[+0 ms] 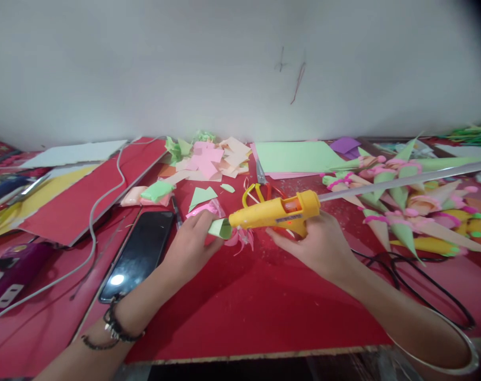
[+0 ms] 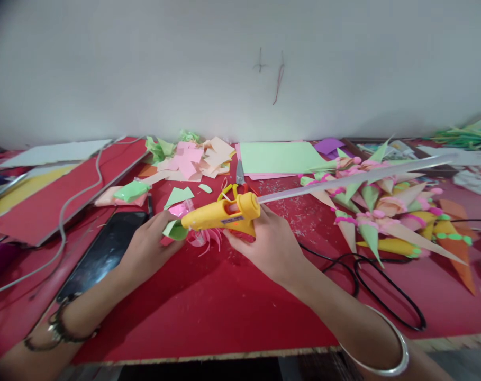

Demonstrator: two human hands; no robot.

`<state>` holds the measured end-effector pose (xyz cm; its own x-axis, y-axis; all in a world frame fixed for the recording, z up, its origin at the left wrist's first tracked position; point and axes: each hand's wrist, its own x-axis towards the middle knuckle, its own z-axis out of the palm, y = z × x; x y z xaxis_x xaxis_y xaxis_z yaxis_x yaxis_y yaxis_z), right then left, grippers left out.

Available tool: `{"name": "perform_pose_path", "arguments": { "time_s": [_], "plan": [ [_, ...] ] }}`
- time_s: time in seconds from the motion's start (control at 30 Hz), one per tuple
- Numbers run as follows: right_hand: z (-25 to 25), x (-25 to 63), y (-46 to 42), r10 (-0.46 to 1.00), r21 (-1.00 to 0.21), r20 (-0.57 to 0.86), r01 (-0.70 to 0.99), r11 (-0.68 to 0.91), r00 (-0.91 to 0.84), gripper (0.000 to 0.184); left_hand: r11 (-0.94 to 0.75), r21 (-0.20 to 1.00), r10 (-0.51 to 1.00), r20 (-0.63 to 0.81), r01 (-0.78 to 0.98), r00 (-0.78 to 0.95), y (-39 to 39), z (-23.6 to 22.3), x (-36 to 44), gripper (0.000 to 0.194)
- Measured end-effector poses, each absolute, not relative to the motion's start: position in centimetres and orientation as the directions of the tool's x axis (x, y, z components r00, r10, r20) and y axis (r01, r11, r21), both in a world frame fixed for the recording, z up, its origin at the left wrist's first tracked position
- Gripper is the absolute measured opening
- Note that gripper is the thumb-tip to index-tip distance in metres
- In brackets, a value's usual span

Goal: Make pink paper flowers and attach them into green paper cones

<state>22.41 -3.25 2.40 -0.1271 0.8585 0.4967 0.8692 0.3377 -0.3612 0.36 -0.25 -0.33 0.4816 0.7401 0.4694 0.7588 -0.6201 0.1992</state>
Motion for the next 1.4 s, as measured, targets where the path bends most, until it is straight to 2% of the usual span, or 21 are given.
{"name": "perform_pose_path", "arguments": {
  "time_s": [0.23, 0.5, 0.73, 1.13, 1.4],
  "plan": [
    [2.7, 22.1, -3.2, 0.911, -0.452, 0.401, 0.846, 0.282, -0.090, 0.019, -0.640, 0.092, 0.658, 0.578, 0.763, 0.482, -0.1, -0.9, 0.2, 0.019],
    [2.6, 22.0, -3.4, 0.944, -0.612, 0.293, 0.729, 0.307, -0.151, 0.015, -0.682, 0.091, 0.624, 0.589, 0.726, 0.513, 0.1, -0.7, 0.1, 0.016],
    [2.5, 22.3, -3.4, 0.956, -0.658, 0.204, 0.693, 0.294, -0.212, 0.012, -0.686, 0.073, 0.609, 0.602, 0.724, 0.516, 0.1, -0.6, 0.0, 0.017],
    [2.7, 22.8, -3.0, 0.956, -0.596, 0.173, 0.747, 0.293, -0.237, 0.009, -0.684, 0.055, 0.610, 0.589, 0.727, 0.530, 0.1, -0.3, -0.2, 0.016],
    [2.5, 23.1, -2.9, 0.953, -0.548, 0.210, 0.781, 0.300, -0.219, 0.011, -0.634, 0.071, 0.652, 0.585, 0.770, 0.483, 0.1, -0.3, -0.2, 0.015]
  ]
}}
